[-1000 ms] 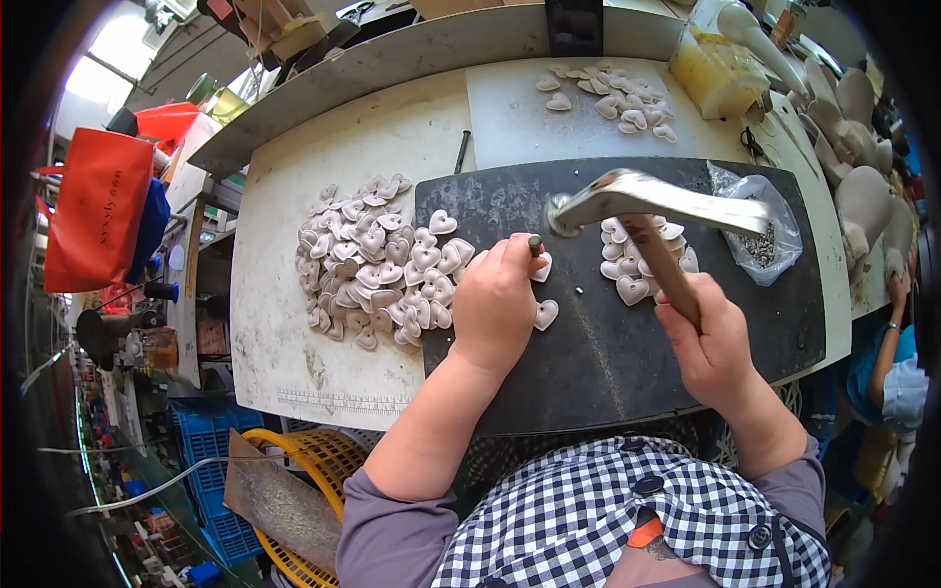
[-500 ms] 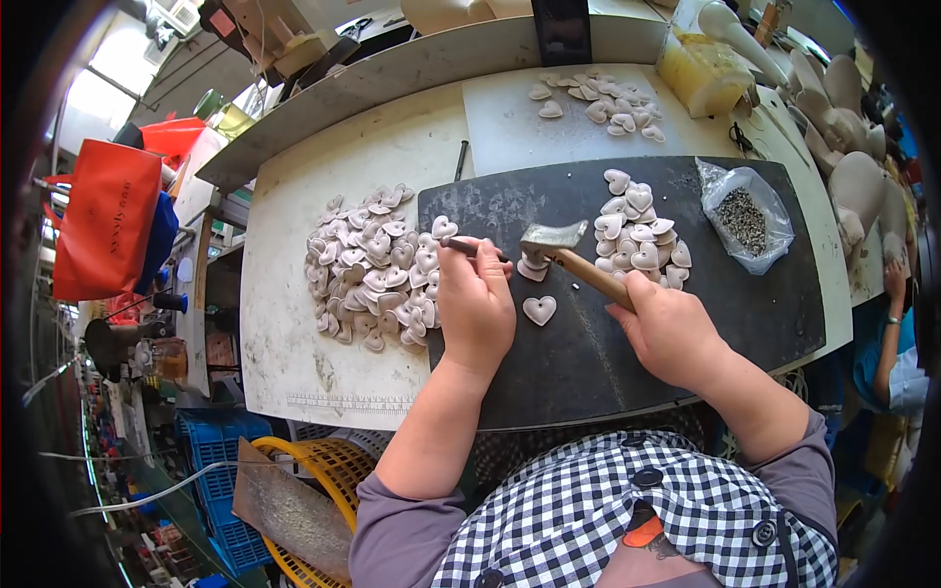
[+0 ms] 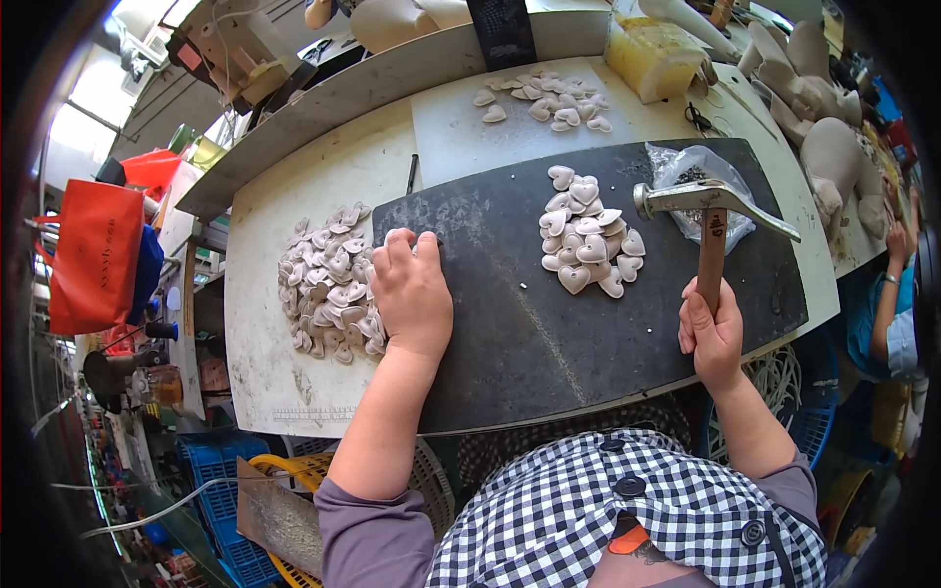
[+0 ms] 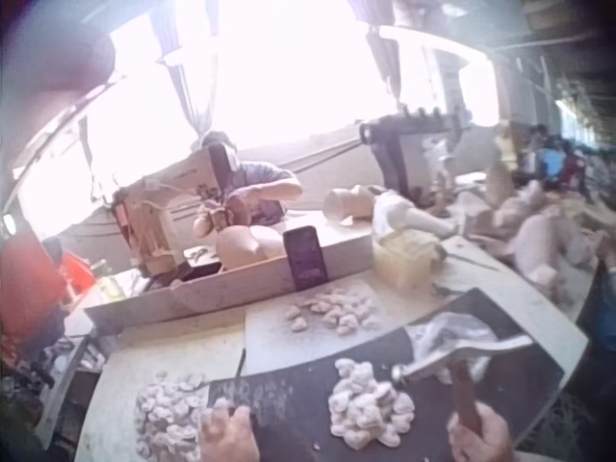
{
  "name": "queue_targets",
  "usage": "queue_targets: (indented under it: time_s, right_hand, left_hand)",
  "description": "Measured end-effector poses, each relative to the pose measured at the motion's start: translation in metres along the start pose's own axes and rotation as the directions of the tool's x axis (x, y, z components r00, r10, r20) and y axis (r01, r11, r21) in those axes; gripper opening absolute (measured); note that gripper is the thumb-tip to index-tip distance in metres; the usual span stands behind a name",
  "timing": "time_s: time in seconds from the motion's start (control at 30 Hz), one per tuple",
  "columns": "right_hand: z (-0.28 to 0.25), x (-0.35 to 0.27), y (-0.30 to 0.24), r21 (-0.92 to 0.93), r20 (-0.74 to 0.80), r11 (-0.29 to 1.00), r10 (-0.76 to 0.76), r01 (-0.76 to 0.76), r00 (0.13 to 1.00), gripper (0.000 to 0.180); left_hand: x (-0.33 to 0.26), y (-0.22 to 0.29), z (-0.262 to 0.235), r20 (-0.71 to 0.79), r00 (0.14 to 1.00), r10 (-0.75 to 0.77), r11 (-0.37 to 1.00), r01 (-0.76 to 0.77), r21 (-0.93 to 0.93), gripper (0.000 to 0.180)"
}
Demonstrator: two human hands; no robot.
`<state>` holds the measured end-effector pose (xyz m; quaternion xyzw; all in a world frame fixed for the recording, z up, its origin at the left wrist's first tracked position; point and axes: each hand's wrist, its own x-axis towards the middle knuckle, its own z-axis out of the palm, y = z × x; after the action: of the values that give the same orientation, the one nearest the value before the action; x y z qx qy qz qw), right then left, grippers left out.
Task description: Assembling decorative heart-shaped components for shoes by attaching metal studs or nails using a hammer.
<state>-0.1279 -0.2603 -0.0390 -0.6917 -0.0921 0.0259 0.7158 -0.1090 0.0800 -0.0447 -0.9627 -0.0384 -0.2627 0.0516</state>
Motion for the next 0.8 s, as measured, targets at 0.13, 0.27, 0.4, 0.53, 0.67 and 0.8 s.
queue_targets:
  time_s: [0.13, 0.27, 0.4, 0.53, 0.67, 0.8]
  right_hand:
    - [0.001, 0.002, 0.000, 0.057, -0.003, 0.998, 0.029, -0.029, 1.000, 0.016]
    - [-0.002, 0.000, 0.003, -0.046, 0.022, 0.998, 0.042, -0.041, 0.999, 0.014]
    - [-0.002, -0.005, 0.004, -0.197, 0.046, 0.980, -0.032, 0.040, 0.998, 0.013]
    - [-0.002, -0.006, -0.001, -0.248, 0.073, 0.966, -0.060, 0.076, 0.996, 0.011]
    - [-0.001, -0.006, -0.002, -0.273, 0.123, 0.950, -0.119, 0.149, 0.985, 0.011]
    - [-0.004, -0.004, -0.003, -0.283, 0.135, 0.949, -0.108, 0.143, 0.985, 0.010]
  left_hand:
    - [0.007, 0.064, -0.031, 0.047, 0.993, 0.109, 0.855, -0.069, -0.515, 0.016]
    - [0.010, 0.134, -0.027, -0.009, 0.987, 0.161, 0.901, -0.150, -0.407, 0.044]
    - [0.014, 0.134, -0.004, -0.002, 0.992, 0.128, 0.925, -0.120, -0.360, 0.041]
    - [0.010, 0.102, -0.007, 0.105, 0.994, -0.001, 0.880, 0.051, -0.472, 0.027]
    - [-0.002, 0.057, -0.026, 0.222, 0.965, -0.138, 0.818, 0.238, -0.524, 0.028]
    - [-0.019, 0.032, -0.036, 0.207, 0.961, -0.184, 0.798, 0.269, -0.539, 0.035]
